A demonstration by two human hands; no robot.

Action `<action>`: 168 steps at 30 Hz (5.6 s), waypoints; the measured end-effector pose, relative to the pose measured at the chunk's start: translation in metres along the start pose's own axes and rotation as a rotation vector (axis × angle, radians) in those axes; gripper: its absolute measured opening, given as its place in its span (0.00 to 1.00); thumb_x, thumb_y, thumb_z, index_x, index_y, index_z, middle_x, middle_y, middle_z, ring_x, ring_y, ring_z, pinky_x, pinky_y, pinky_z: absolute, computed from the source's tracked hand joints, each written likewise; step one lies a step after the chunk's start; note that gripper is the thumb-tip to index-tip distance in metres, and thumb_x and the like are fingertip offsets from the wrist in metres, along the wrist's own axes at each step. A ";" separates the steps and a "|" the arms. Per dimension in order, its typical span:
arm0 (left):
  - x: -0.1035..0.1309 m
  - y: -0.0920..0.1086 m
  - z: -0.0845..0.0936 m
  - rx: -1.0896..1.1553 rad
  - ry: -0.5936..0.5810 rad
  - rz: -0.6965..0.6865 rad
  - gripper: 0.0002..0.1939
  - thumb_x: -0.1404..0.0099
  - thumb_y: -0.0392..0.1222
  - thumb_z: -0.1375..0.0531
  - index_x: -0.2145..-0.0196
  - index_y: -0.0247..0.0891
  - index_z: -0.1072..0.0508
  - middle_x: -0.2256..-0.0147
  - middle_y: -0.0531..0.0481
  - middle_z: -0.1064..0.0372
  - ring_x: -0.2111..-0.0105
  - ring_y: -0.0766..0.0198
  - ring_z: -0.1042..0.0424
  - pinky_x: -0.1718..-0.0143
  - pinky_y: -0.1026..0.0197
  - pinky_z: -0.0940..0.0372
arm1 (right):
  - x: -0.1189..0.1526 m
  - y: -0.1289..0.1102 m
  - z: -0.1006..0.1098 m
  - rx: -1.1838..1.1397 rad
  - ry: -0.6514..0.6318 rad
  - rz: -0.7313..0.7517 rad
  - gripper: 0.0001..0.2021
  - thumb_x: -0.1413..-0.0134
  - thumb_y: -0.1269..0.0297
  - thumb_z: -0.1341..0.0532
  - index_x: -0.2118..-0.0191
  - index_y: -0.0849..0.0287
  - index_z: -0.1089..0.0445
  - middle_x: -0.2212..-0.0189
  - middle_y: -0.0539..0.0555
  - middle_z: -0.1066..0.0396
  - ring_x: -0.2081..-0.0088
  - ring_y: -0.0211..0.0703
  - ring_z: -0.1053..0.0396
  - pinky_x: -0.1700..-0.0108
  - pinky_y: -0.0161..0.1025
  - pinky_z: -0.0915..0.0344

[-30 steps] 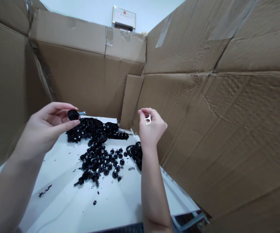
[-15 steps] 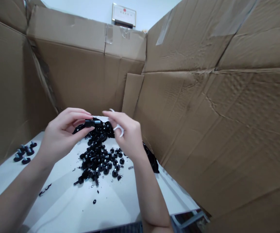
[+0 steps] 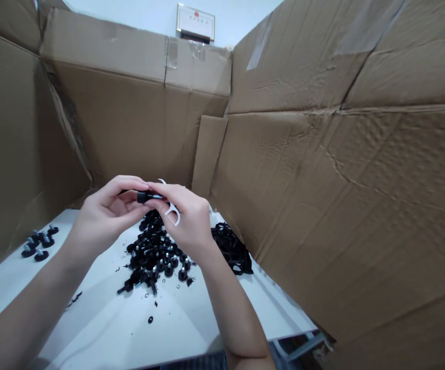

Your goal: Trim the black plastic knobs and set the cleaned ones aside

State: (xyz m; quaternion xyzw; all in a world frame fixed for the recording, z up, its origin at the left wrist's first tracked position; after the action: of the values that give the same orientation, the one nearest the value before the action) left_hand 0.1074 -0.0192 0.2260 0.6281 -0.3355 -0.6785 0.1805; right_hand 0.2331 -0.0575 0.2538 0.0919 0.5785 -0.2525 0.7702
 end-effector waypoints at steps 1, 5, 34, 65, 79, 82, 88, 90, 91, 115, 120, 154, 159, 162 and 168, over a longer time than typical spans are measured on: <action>0.000 -0.002 -0.003 0.049 -0.035 0.033 0.14 0.45 0.33 0.35 0.60 0.42 0.27 0.56 0.50 0.33 0.58 0.64 0.28 0.57 0.62 0.29 | 0.000 0.000 0.002 -0.003 0.024 0.003 0.13 0.46 0.73 0.38 0.57 0.51 0.26 0.61 0.48 0.22 0.59 0.39 0.25 0.56 0.37 0.27; -0.001 -0.002 0.003 0.089 0.017 0.061 0.11 0.45 0.36 0.34 0.62 0.40 0.25 0.59 0.49 0.29 0.58 0.62 0.27 0.55 0.60 0.29 | 0.001 0.001 0.004 -0.037 0.011 0.010 0.16 0.45 0.74 0.40 0.54 0.48 0.27 0.60 0.47 0.23 0.58 0.39 0.25 0.54 0.39 0.27; 0.006 0.012 0.014 -0.131 0.181 0.094 0.11 0.47 0.38 0.33 0.65 0.40 0.29 0.67 0.53 0.30 0.65 0.66 0.27 0.64 0.65 0.30 | 0.006 -0.020 0.013 -0.087 0.196 0.014 0.09 0.48 0.77 0.40 0.63 0.57 0.29 0.62 0.55 0.24 0.58 0.43 0.25 0.59 0.44 0.25; 0.010 0.013 0.010 -0.068 0.187 0.034 0.10 0.47 0.34 0.33 0.66 0.38 0.27 0.68 0.54 0.28 0.68 0.70 0.27 0.66 0.70 0.29 | 0.007 -0.032 0.016 -0.027 0.251 0.063 0.10 0.50 0.80 0.40 0.66 0.58 0.30 0.64 0.56 0.24 0.60 0.42 0.25 0.61 0.41 0.25; 0.010 0.015 0.003 -0.148 0.151 -0.013 0.09 0.45 0.35 0.34 0.65 0.39 0.27 0.66 0.54 0.30 0.67 0.70 0.27 0.64 0.70 0.29 | 0.010 -0.020 0.018 -0.050 0.315 0.051 0.10 0.49 0.79 0.40 0.64 0.57 0.28 0.66 0.54 0.24 0.63 0.41 0.25 0.62 0.41 0.25; 0.009 0.019 0.007 -0.175 0.168 -0.023 0.10 0.46 0.34 0.34 0.65 0.39 0.27 0.67 0.54 0.30 0.68 0.70 0.27 0.65 0.69 0.28 | 0.009 -0.013 0.021 -0.114 0.274 -0.002 0.10 0.48 0.78 0.39 0.64 0.56 0.27 0.65 0.52 0.23 0.63 0.42 0.24 0.61 0.42 0.24; 0.010 0.024 0.015 -0.258 0.218 -0.082 0.10 0.46 0.34 0.34 0.65 0.38 0.27 0.68 0.54 0.31 0.67 0.68 0.27 0.65 0.67 0.28 | 0.007 -0.022 0.020 -0.095 0.229 0.040 0.10 0.50 0.80 0.39 0.65 0.58 0.28 0.63 0.55 0.23 0.62 0.42 0.24 0.62 0.42 0.25; 0.011 0.026 0.014 -0.280 0.218 -0.119 0.10 0.46 0.35 0.34 0.64 0.38 0.27 0.67 0.53 0.32 0.65 0.67 0.26 0.62 0.66 0.27 | 0.006 -0.030 0.018 -0.050 0.219 0.097 0.10 0.51 0.81 0.39 0.66 0.58 0.28 0.65 0.55 0.23 0.61 0.43 0.24 0.62 0.41 0.25; 0.012 0.028 0.013 -0.287 0.218 -0.146 0.10 0.46 0.35 0.34 0.64 0.38 0.27 0.66 0.52 0.32 0.64 0.67 0.26 0.61 0.65 0.27 | 0.005 -0.032 0.018 -0.037 0.219 0.115 0.10 0.52 0.81 0.39 0.66 0.59 0.28 0.65 0.56 0.23 0.61 0.43 0.24 0.62 0.40 0.25; 0.012 0.016 0.009 -0.157 0.192 0.015 0.10 0.46 0.36 0.33 0.65 0.39 0.27 0.66 0.52 0.29 0.67 0.66 0.26 0.64 0.64 0.27 | 0.008 -0.030 0.020 -0.025 0.242 0.072 0.10 0.52 0.79 0.40 0.67 0.56 0.30 0.66 0.53 0.24 0.61 0.43 0.25 0.62 0.42 0.24; 0.011 0.007 0.010 -0.058 0.164 0.093 0.10 0.46 0.38 0.33 0.65 0.41 0.27 0.66 0.51 0.26 0.66 0.64 0.25 0.66 0.64 0.27 | 0.007 -0.034 0.021 -0.063 0.257 0.101 0.10 0.51 0.79 0.40 0.67 0.56 0.30 0.67 0.53 0.24 0.61 0.43 0.25 0.63 0.42 0.25; 0.006 0.030 0.002 -0.377 -0.092 -0.166 0.13 0.44 0.35 0.35 0.59 0.44 0.24 0.62 0.49 0.28 0.61 0.62 0.26 0.60 0.60 0.26 | 0.000 -0.017 0.015 -0.029 -0.043 0.019 0.05 0.50 0.73 0.36 0.66 0.57 0.27 0.68 0.49 0.23 0.65 0.37 0.25 0.62 0.34 0.29; 0.006 0.035 -0.005 -0.562 -0.200 -0.328 0.11 0.44 0.36 0.35 0.62 0.45 0.24 0.63 0.50 0.25 0.62 0.61 0.26 0.61 0.60 0.27 | 0.001 0.008 0.010 -0.187 -0.083 -0.253 0.05 0.52 0.74 0.35 0.73 0.58 0.27 0.75 0.47 0.25 0.72 0.35 0.27 0.70 0.31 0.32; 0.009 0.039 -0.011 -0.584 -0.232 -0.418 0.12 0.43 0.32 0.37 0.62 0.45 0.24 0.62 0.50 0.24 0.61 0.63 0.25 0.59 0.62 0.29 | 0.005 0.033 0.003 -0.380 -0.080 -0.475 0.03 0.57 0.72 0.33 0.75 0.59 0.27 0.79 0.46 0.28 0.75 0.33 0.30 0.74 0.31 0.34; 0.007 0.037 -0.003 -0.545 -0.061 -0.500 0.11 0.44 0.30 0.36 0.63 0.41 0.24 0.62 0.50 0.26 0.61 0.65 0.26 0.59 0.63 0.29 | 0.016 0.071 -0.016 -0.757 0.021 -0.778 0.06 0.62 0.70 0.32 0.74 0.59 0.28 0.80 0.46 0.30 0.76 0.33 0.30 0.69 0.35 0.32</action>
State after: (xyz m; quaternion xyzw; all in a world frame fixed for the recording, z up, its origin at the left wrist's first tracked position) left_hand 0.1031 -0.0509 0.2468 0.5991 0.0162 -0.7844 0.1597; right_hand 0.2577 0.0059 0.2234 -0.4104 0.6281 -0.2920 0.5931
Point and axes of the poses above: each hand's wrist, its own x-axis away from the middle knuckle, its own z-axis out of the back of the hand, y = z × x, the point moved 9 cm from there along -x, towards the middle knuckle
